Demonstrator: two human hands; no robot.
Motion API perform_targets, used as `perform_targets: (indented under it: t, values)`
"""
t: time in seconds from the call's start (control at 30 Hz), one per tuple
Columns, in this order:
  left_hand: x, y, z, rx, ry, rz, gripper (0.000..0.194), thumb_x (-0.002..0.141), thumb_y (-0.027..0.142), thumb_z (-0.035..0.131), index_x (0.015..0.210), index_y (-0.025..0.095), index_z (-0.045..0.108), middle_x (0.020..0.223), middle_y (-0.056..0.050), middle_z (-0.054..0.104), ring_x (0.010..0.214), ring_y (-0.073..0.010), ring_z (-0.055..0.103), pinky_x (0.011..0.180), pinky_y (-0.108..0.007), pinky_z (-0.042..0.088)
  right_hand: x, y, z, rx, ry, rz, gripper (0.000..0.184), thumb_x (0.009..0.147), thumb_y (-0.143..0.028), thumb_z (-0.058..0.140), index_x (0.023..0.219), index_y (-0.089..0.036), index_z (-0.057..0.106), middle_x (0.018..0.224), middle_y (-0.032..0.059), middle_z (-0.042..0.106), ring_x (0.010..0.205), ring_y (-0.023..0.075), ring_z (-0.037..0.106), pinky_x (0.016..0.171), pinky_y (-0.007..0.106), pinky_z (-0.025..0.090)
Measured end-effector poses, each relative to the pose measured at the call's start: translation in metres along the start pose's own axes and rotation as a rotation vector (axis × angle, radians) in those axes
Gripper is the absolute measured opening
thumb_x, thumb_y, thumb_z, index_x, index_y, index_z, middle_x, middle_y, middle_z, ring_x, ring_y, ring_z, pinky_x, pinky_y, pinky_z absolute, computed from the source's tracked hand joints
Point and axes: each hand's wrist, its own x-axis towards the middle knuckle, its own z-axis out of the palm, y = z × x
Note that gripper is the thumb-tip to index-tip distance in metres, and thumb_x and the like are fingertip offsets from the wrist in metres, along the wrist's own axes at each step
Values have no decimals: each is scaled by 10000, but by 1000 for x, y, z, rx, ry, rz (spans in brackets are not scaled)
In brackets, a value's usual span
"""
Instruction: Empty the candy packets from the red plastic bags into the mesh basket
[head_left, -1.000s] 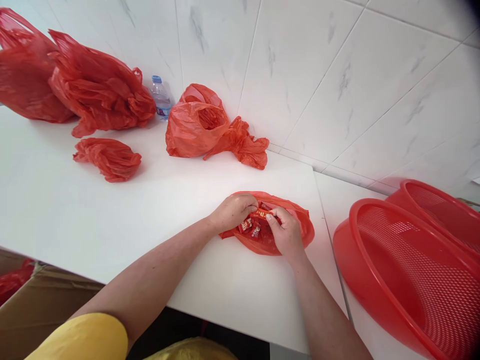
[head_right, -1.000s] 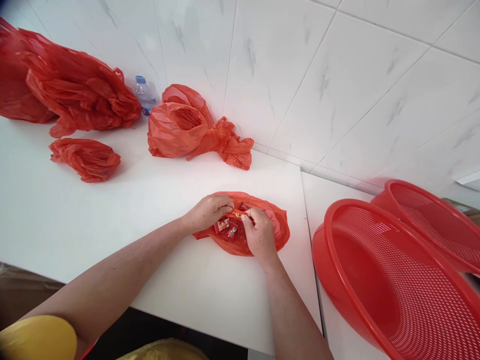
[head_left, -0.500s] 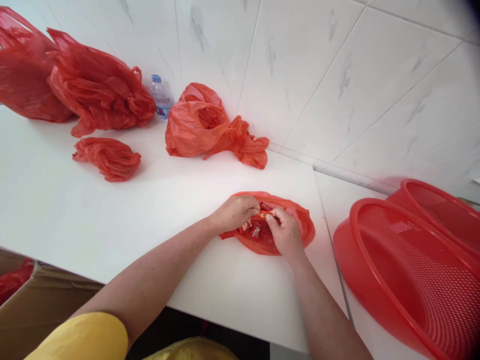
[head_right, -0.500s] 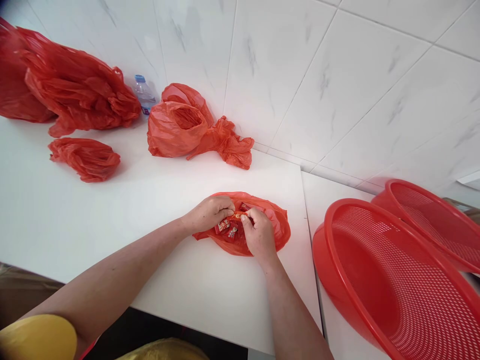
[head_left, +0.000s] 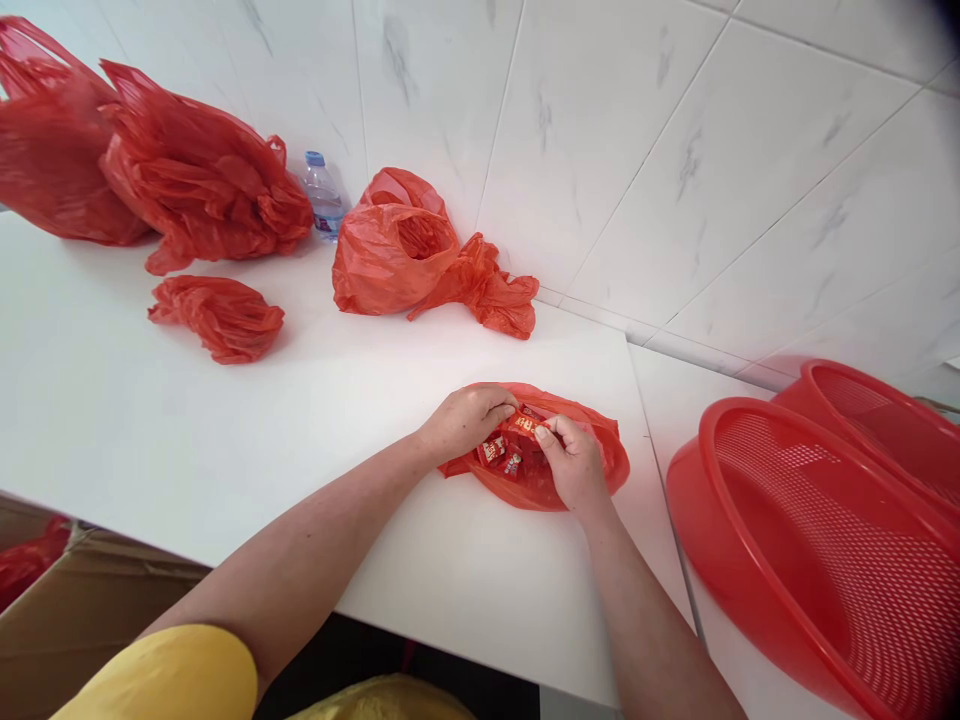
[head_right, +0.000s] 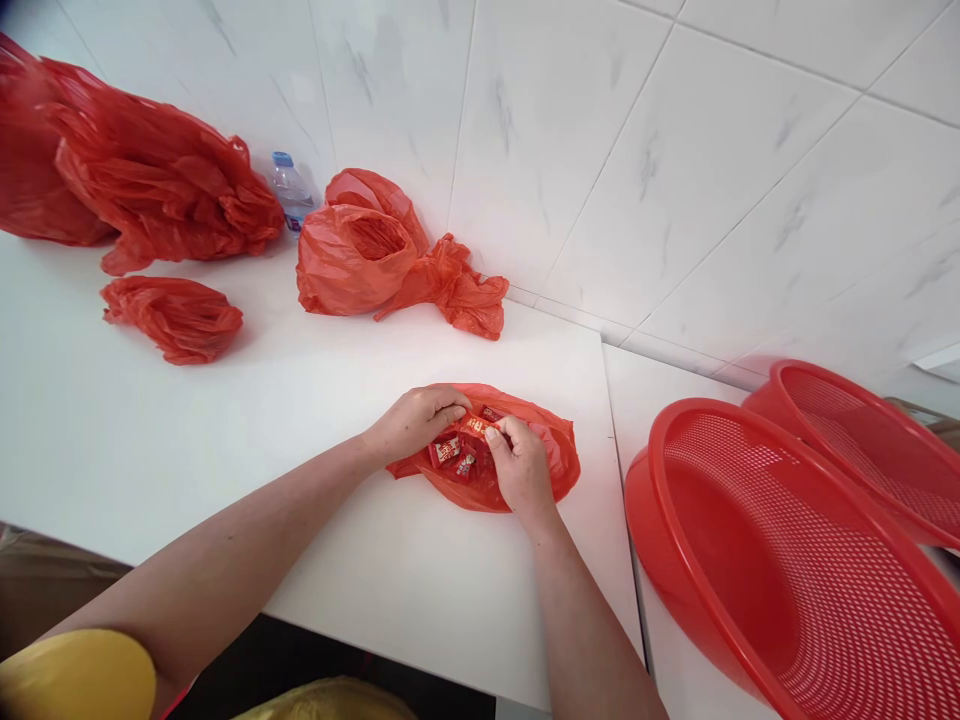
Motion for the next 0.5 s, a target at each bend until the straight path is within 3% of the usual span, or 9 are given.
perform_targets:
  t: [0.23, 0.5]
  values:
    - [-1, 0, 0, -6, -43, -52, 159, 787, 350, 567, 775, 192, 571, 763, 16, 606, 674, -133, 528, 602, -249, 397, 0, 3, -1, 14, 21, 2, 258, 850, -390, 465, 665, -210, 456, 598, -33, 441, 555, 124, 397, 511, 248, 335]
    - [0, -1, 4, -13, -65, 8, 117, 763, 181, 525, 654, 186, 483, 632, 47, 516, 600, -103, 456, 555, -241, 341, 1, 4, 2, 8, 9, -32, 284, 858, -368, 460, 630, -204, 420, 597, -34, 411, 567, 116, 380, 517, 239, 321]
